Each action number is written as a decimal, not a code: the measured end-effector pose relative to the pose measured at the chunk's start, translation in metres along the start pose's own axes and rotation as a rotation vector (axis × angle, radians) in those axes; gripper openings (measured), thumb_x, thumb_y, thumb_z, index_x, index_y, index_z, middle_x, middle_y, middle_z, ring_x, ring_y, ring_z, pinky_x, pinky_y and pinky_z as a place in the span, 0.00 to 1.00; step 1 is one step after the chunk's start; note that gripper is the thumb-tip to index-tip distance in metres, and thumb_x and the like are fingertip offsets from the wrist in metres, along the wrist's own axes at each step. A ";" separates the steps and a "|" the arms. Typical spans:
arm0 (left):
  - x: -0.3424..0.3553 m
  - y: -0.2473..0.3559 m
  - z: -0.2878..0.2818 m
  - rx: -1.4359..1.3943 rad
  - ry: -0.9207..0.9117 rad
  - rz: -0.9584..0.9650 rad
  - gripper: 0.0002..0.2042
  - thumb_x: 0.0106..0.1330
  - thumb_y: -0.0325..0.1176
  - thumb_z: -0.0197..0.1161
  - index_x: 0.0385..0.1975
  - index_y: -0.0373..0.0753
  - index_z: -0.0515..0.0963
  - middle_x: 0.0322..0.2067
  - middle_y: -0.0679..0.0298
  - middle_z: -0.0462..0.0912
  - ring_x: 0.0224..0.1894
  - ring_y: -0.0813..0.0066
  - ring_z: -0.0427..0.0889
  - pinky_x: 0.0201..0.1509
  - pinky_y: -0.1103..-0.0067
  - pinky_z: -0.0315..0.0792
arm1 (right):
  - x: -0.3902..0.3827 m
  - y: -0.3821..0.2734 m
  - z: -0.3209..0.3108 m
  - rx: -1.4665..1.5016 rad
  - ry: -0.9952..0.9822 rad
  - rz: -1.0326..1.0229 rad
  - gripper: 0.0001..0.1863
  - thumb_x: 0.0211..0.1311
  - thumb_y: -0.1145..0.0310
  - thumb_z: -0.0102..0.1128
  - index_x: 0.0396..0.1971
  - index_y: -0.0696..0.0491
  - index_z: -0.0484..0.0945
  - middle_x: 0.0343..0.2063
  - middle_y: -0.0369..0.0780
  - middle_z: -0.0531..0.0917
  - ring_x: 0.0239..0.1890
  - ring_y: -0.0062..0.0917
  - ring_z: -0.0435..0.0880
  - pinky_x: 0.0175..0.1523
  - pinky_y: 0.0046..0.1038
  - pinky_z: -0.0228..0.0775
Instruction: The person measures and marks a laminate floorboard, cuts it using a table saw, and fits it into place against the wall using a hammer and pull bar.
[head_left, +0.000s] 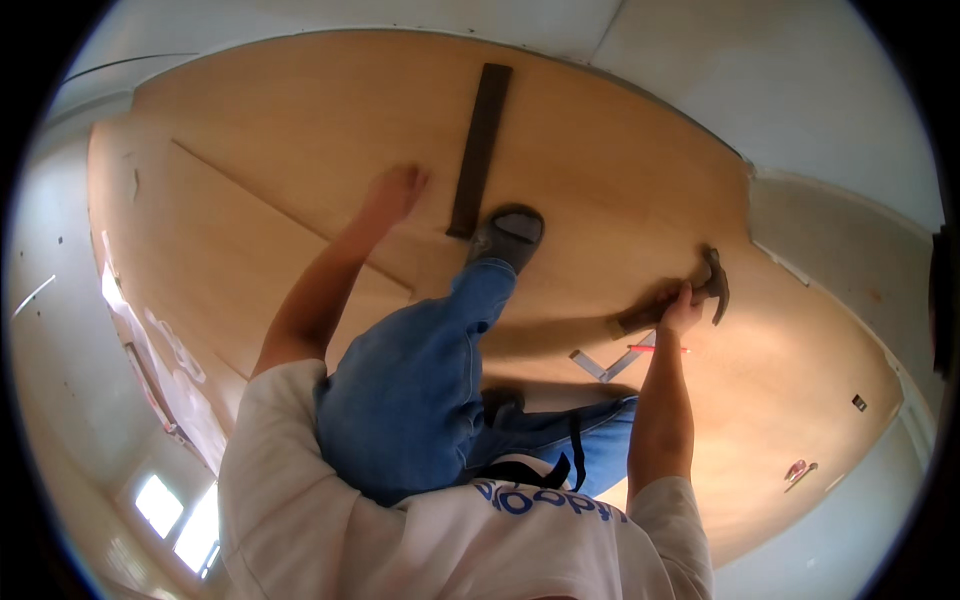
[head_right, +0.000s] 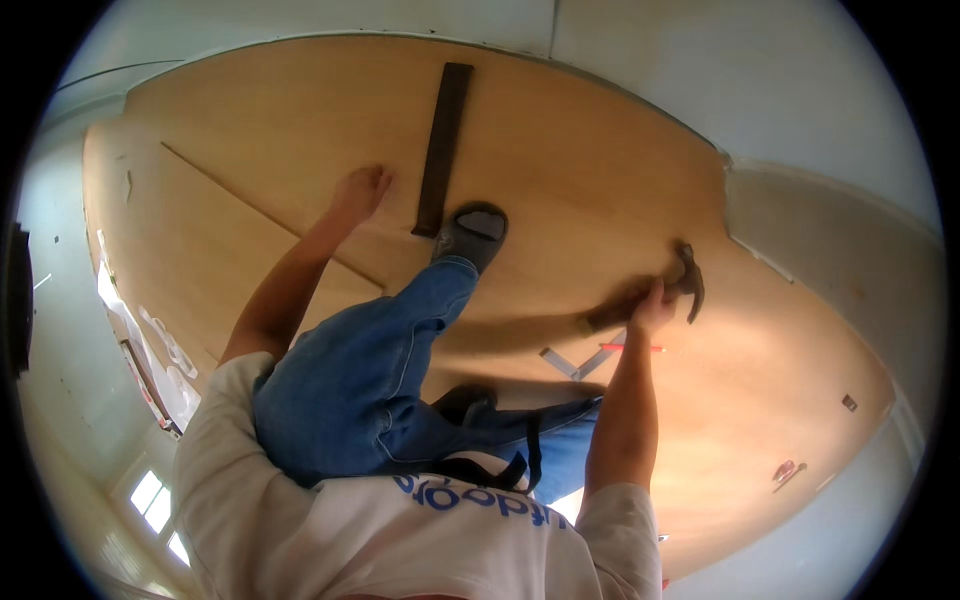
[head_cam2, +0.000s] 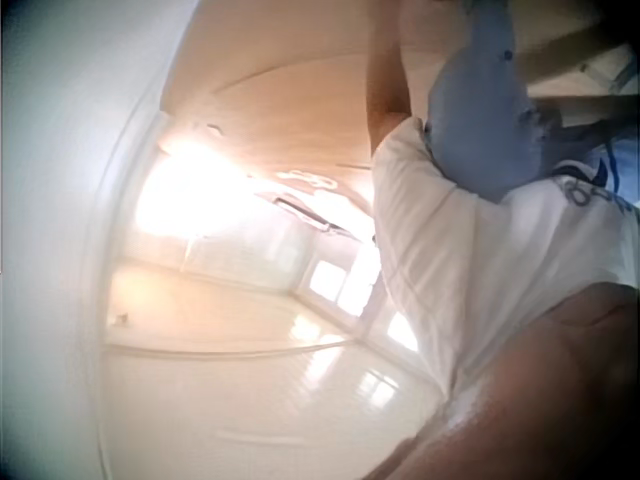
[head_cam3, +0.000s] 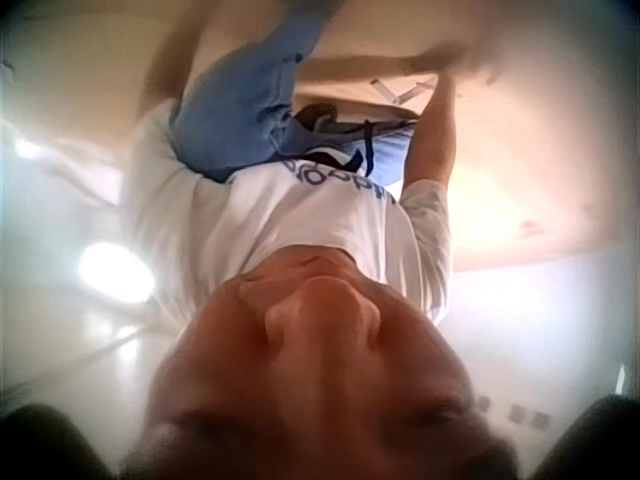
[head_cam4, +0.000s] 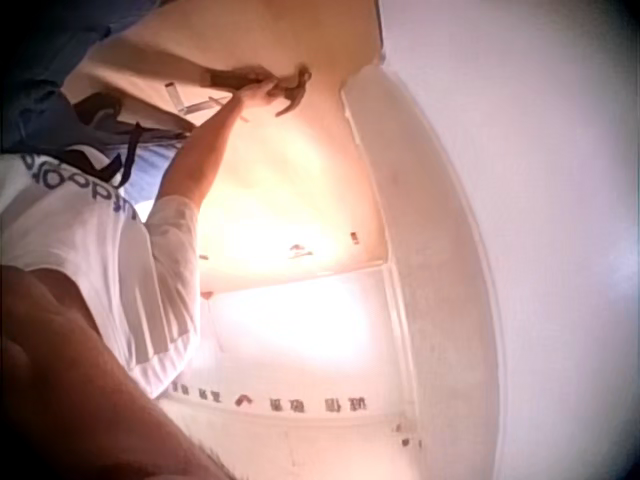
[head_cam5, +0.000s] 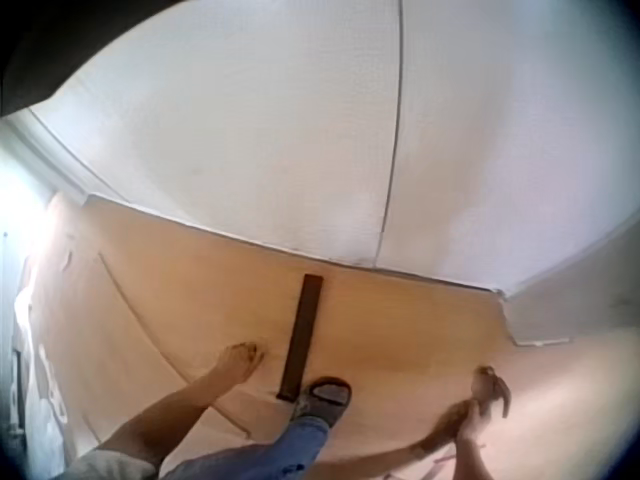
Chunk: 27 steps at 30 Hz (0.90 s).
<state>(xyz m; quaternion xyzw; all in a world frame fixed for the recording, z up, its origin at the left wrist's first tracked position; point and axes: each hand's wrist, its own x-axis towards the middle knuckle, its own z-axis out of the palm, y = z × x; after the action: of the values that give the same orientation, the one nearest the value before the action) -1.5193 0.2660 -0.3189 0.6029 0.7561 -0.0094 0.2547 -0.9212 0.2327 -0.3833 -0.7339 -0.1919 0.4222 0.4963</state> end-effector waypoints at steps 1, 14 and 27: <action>0.021 0.017 -0.002 0.060 0.130 0.189 0.23 0.78 0.51 0.52 0.45 0.34 0.83 0.38 0.45 0.85 0.51 0.43 0.81 0.53 0.57 0.76 | -0.001 -0.003 -0.003 -0.011 0.009 -0.001 0.07 0.72 0.69 0.59 0.39 0.57 0.72 0.21 0.39 0.75 0.17 0.27 0.74 0.21 0.30 0.70; 0.182 0.108 -0.016 -0.018 0.031 0.078 0.44 0.61 0.57 0.68 0.63 0.24 0.62 0.56 0.36 0.79 0.57 0.41 0.81 0.61 0.57 0.75 | -0.001 0.001 -0.002 0.006 0.014 0.008 0.08 0.72 0.69 0.59 0.36 0.56 0.71 0.19 0.37 0.74 0.15 0.27 0.74 0.20 0.31 0.71; 0.216 0.111 -0.031 0.192 -0.210 0.007 0.45 0.65 0.69 0.59 0.65 0.29 0.70 0.57 0.43 0.81 0.59 0.47 0.81 0.62 0.59 0.76 | -0.011 -0.010 0.045 0.001 0.069 0.023 0.07 0.69 0.68 0.63 0.40 0.55 0.77 0.24 0.37 0.80 0.22 0.24 0.80 0.27 0.27 0.76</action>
<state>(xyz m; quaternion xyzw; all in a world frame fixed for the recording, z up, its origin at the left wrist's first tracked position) -1.4598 0.5024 -0.3451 0.6226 0.7188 -0.1438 0.2738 -0.9626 0.2549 -0.3761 -0.7499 -0.1659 0.4023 0.4984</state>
